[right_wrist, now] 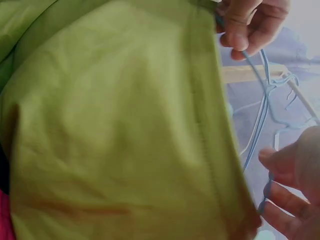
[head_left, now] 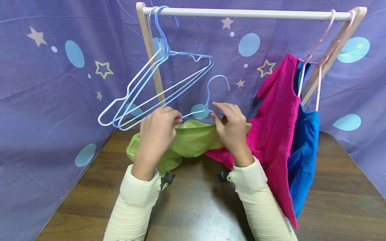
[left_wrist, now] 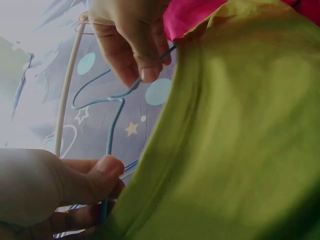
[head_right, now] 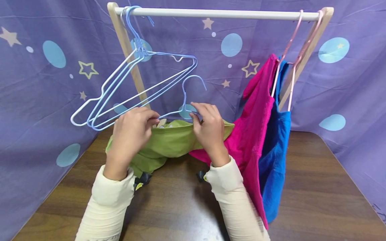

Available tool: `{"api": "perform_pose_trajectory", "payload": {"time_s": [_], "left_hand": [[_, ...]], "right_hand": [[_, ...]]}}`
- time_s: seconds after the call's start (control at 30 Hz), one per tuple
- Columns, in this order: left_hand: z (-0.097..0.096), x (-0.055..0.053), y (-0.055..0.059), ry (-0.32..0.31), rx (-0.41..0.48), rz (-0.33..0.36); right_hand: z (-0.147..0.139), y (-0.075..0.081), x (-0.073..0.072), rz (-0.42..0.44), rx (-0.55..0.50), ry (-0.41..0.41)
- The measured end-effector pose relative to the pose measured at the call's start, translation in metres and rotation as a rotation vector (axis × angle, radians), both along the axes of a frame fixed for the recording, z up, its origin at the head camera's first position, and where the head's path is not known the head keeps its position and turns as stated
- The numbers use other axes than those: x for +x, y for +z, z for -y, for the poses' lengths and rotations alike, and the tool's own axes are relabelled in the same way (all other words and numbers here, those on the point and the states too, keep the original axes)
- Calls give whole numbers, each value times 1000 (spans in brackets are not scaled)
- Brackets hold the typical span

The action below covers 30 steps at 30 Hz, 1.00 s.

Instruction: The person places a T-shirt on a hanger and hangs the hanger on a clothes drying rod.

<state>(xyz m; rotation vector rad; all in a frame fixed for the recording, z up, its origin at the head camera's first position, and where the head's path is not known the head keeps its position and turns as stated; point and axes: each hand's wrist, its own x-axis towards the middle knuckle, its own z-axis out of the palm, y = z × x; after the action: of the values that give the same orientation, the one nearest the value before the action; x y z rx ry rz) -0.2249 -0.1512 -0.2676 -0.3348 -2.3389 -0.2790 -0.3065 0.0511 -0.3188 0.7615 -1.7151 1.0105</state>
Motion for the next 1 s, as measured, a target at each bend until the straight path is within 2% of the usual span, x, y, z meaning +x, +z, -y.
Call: {"api": "perform_pose_trajectory", "payload": {"time_s": [0.2,0.27,0.33,0.43,0.53,0.63,0.7,0.8,0.9,1.0], "left_hand": [[0,-1,-1,45,14,23],[-1,-1,-1,48,19,25],[-1,-2,-2,51,22,20],[-2,-2,-2,61,26,7],[-3,-3,-2,70,24,-3],[-5,-3,-3,76,20,-9],[-6,-3,-3,79,19,-12],[-7,-4,-3,81,23,-5],[-7,-3,-3,85,26,16],[-8,-4,-3,93,25,42]], "right_hand": [[4,4,4,-24,-102,38],[6,4,7,-1,-140,70],[9,3,9,60,-158,126],[15,1,12,215,-161,226],[21,-1,15,416,-165,308],[26,-2,16,611,-223,395],[29,-3,15,736,-325,499],[31,-2,14,886,-554,723],[31,0,14,997,-772,940],[29,2,15,1096,-912,1075]]}}
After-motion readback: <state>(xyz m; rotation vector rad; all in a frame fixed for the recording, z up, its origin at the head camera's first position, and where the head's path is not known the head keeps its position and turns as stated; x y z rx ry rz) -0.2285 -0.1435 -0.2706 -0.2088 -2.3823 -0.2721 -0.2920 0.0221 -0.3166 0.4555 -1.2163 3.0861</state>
